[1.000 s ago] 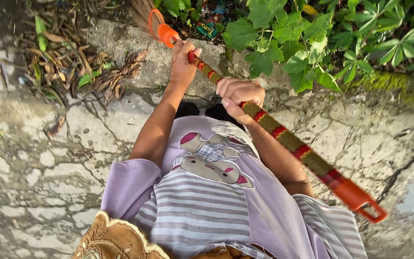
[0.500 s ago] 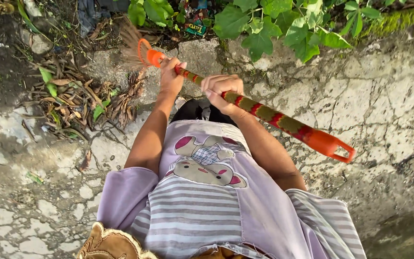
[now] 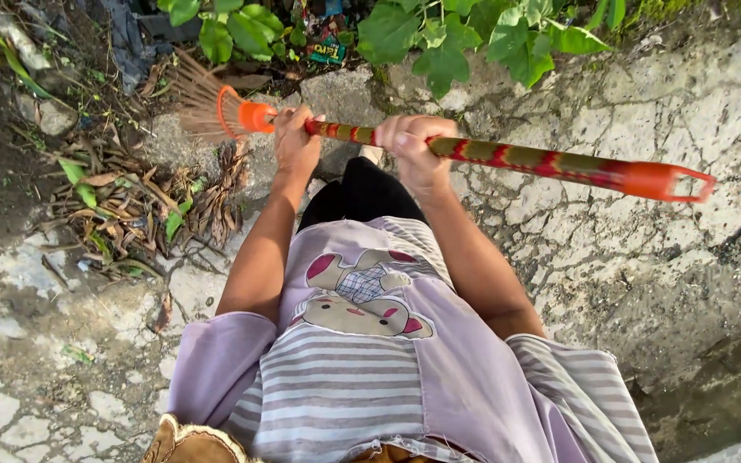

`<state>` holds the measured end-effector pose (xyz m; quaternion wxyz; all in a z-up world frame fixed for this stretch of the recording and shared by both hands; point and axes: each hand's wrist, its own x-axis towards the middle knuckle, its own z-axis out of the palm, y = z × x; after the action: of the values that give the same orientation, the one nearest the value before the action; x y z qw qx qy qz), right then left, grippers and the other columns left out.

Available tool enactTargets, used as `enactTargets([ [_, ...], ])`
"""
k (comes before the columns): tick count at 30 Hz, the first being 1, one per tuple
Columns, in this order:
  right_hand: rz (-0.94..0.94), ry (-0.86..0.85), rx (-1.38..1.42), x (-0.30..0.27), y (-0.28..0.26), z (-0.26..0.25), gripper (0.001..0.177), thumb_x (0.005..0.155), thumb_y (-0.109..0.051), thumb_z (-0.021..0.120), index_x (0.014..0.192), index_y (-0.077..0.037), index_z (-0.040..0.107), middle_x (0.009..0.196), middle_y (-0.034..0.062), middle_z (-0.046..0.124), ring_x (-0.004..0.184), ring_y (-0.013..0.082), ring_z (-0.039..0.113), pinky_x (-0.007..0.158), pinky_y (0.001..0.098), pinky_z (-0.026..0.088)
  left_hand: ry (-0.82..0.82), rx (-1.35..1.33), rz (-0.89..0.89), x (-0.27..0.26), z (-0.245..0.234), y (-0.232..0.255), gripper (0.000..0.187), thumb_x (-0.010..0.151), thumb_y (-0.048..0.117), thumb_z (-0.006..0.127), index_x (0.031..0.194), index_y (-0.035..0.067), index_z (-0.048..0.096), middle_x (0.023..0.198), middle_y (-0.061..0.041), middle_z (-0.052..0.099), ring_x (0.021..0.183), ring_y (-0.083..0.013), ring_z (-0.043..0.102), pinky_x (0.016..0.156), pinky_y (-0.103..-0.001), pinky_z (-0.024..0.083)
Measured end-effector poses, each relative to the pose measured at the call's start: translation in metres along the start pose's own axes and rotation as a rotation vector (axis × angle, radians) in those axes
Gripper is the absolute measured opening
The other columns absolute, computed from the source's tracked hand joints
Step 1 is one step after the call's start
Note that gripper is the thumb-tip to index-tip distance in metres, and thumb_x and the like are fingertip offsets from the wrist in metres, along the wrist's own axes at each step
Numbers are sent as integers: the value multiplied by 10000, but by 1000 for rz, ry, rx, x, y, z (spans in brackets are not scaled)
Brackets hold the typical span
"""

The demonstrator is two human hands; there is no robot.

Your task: Sweeping dry leaves and dirt from a cracked concrete walkway using a traditional stick broom.

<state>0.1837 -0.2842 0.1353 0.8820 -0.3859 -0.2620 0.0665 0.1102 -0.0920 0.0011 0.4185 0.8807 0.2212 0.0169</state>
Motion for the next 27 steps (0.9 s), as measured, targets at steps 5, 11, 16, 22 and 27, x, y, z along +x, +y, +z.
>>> enactTargets([
  [5, 41, 0, -65, 18, 8, 13, 464, 830, 103, 607, 488, -105, 372, 470, 44, 366, 428, 211, 446, 494, 346, 414, -135, 88, -284, 14, 21, -11, 314, 977, 541, 628, 892, 270, 494, 1158, -38, 538, 1123, -373, 618, 954, -442, 525],
  [11, 57, -15, -27, 32, 0, -63, 400, 849, 79, 572, 533, -134, 451, 448, 32, 432, 430, 165, 464, 554, 393, 513, -146, 33, -188, 46, 46, 29, 315, 995, 484, 649, 845, 233, 533, 1041, -79, 628, 1056, -361, 668, 849, -465, 536],
  [16, 10, 18, 29, 59, -12, -75, 397, 868, 47, 556, 553, -165, 439, 444, 11, 426, 437, 166, 488, 590, 410, 562, -127, 79, -60, 55, 32, 55, 259, 1005, 374, 624, 848, 217, 492, 969, -105, 594, 955, -395, 660, 772, -489, 559],
  [22, 66, 96, 57, 52, 35, -67, 407, 859, 26, 579, 530, -164, 434, 424, 0, 372, 413, 157, 446, 593, 408, 567, -196, 239, -75, 65, 19, 7, 198, 1022, 270, 594, 863, 234, 483, 990, -45, 595, 1047, -313, 636, 813, -436, 571],
  [27, 64, 182, -18, 55, 45, -24, 428, 819, 50, 592, 490, -141, 396, 416, 9, 325, 377, 165, 400, 537, 398, 534, -255, 232, -60, 67, 12, -14, 162, 983, 255, 611, 870, 200, 508, 966, -90, 581, 1033, -369, 621, 815, -490, 555],
])
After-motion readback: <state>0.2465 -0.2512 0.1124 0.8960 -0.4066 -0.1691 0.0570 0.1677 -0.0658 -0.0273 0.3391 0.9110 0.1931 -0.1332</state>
